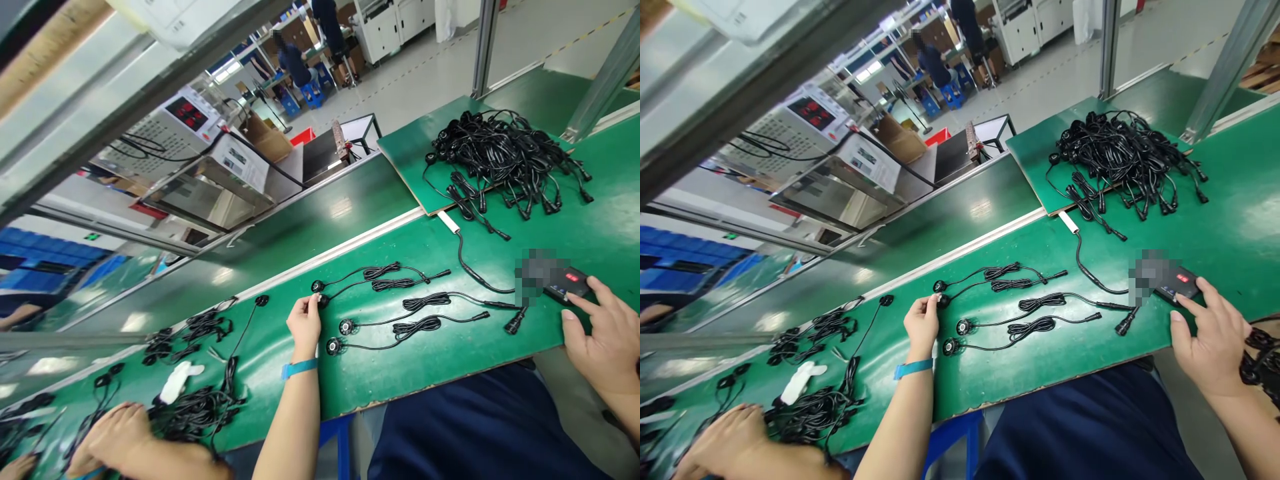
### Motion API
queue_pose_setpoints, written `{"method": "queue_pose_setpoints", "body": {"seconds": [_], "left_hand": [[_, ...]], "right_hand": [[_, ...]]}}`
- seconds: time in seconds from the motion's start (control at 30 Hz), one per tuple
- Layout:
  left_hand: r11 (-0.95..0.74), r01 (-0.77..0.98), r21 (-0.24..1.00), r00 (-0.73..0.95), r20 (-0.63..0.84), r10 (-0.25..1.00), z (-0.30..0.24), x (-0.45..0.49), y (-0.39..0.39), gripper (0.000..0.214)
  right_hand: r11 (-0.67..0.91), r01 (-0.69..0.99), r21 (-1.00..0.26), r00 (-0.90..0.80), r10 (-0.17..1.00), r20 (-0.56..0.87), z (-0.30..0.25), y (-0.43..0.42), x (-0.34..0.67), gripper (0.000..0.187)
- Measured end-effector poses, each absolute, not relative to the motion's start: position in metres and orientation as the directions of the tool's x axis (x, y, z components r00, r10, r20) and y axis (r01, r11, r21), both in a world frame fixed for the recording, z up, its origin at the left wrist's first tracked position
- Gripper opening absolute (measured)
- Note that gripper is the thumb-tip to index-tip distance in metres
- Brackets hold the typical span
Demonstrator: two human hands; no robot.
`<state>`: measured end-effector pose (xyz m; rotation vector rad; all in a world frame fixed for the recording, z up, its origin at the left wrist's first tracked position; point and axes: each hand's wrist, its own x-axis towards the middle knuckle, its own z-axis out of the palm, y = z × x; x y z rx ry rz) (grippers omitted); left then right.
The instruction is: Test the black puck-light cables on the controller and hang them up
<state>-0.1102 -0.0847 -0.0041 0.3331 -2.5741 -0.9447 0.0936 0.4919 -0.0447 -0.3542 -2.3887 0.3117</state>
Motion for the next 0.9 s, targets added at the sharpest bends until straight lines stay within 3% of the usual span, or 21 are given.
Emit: {"method": "queue_pose_setpoints", "body": {"seconds": [0.3,0.4,0.5,0.6,0.67,0.77,0.9], "left_hand": [[0.773,-0.090,0.628,-0.929,0.227,-0.293,0.004,-0.105,-0.084,0.037],[0.865,0.008,0.501,-0.891,0.397,-0.222,0.019,-0.101,-0.061,0.033],[0.867,0.328,0.375,-0.836,0.543,0.081,0.043,-0.090,0.003,0.026],[0.627,0.667,0.403,-0.741,0.444,0.504,0.062,-0.067,0.096,0.022],[0.479,0.754,0.449,-0.641,0.344,0.686,0.067,-0.053,0.155,0.027],[0.403,0.796,0.452,-0.529,0.196,0.825,0.056,-0.045,0.214,0.032],[0.426,0.801,0.420,-0.500,0.081,0.862,0.035,-0.044,0.224,0.032]], "right_hand": [[0.906,0.136,-0.402,-0.721,0.368,0.587,-0.015,0.473,0.096,0.040],[0.855,0.035,-0.518,-0.735,0.373,0.566,0.005,0.453,0.099,0.055],[0.771,-0.072,-0.633,-0.835,0.300,0.461,0.013,0.438,0.090,0.053],[0.772,-0.157,-0.616,-0.915,0.121,0.385,0.011,0.437,0.074,0.043],[0.799,-0.196,-0.568,-0.922,0.048,0.385,0.006,0.440,0.064,0.036],[0.811,-0.244,-0.532,-0.903,0.010,0.429,0.000,0.445,0.054,0.021],[0.783,-0.260,-0.565,-0.910,-0.003,0.415,-0.004,0.447,0.054,0.016]]}}
